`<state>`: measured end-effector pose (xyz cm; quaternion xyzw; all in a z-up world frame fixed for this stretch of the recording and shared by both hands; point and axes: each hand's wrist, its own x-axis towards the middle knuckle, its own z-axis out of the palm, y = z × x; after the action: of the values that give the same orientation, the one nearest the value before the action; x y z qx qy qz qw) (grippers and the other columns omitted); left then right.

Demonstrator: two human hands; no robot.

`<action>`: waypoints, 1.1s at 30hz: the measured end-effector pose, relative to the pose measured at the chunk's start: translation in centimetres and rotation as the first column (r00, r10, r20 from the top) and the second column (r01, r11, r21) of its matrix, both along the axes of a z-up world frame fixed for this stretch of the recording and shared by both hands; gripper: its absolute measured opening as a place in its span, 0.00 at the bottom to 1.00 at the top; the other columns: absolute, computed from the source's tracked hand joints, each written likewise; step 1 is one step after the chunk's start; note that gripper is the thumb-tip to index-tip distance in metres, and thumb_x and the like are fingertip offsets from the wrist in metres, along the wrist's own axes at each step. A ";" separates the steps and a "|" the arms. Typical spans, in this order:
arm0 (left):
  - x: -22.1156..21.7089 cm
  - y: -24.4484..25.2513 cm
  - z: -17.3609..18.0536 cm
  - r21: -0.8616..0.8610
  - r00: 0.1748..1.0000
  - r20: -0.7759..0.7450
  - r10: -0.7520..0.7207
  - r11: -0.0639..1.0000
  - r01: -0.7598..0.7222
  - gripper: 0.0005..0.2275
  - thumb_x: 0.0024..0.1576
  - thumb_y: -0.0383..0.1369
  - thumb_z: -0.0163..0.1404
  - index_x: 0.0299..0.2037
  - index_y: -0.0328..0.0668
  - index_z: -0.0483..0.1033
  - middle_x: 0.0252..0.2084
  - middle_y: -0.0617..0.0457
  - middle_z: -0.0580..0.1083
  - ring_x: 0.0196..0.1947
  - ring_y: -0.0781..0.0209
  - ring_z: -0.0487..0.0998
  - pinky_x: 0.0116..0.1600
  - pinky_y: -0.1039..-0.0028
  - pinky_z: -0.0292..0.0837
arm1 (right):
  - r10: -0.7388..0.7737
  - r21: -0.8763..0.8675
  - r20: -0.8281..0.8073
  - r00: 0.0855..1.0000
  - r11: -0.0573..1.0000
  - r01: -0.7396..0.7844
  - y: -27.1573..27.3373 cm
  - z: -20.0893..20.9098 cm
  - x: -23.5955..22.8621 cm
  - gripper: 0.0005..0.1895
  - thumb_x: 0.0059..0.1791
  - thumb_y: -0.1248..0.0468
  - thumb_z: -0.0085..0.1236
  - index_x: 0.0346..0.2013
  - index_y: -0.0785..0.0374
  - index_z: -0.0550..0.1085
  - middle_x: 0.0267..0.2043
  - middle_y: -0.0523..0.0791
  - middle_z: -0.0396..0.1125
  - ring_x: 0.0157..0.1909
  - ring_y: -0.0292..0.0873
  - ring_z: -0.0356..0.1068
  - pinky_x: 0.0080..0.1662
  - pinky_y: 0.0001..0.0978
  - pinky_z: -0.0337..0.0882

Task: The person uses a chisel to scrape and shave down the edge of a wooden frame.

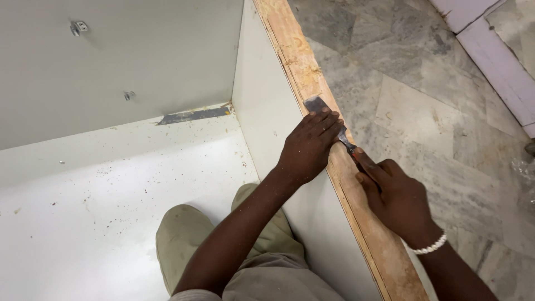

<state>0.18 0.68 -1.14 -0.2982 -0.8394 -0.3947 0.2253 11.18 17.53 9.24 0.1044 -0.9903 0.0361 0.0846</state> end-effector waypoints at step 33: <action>-4.9 -1.2 0.5 -0.085 0.988 0.036 0.147 0.986 -0.144 0.15 0.59 0.27 0.51 0.56 0.45 0.78 0.64 0.52 0.74 0.68 0.53 0.71 0.69 0.65 0.67 | 0.120 0.056 -0.048 0.992 0.992 -0.117 -1.0 -2.4 -5.9 0.29 0.54 0.54 0.52 0.71 0.47 0.63 0.32 0.46 0.65 0.19 0.48 0.66 0.25 0.39 0.70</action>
<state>-4.72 -0.50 -0.65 -0.2367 -0.8791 -0.3485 0.2231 5.31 16.56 6.80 0.1660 -0.9805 0.0123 0.1047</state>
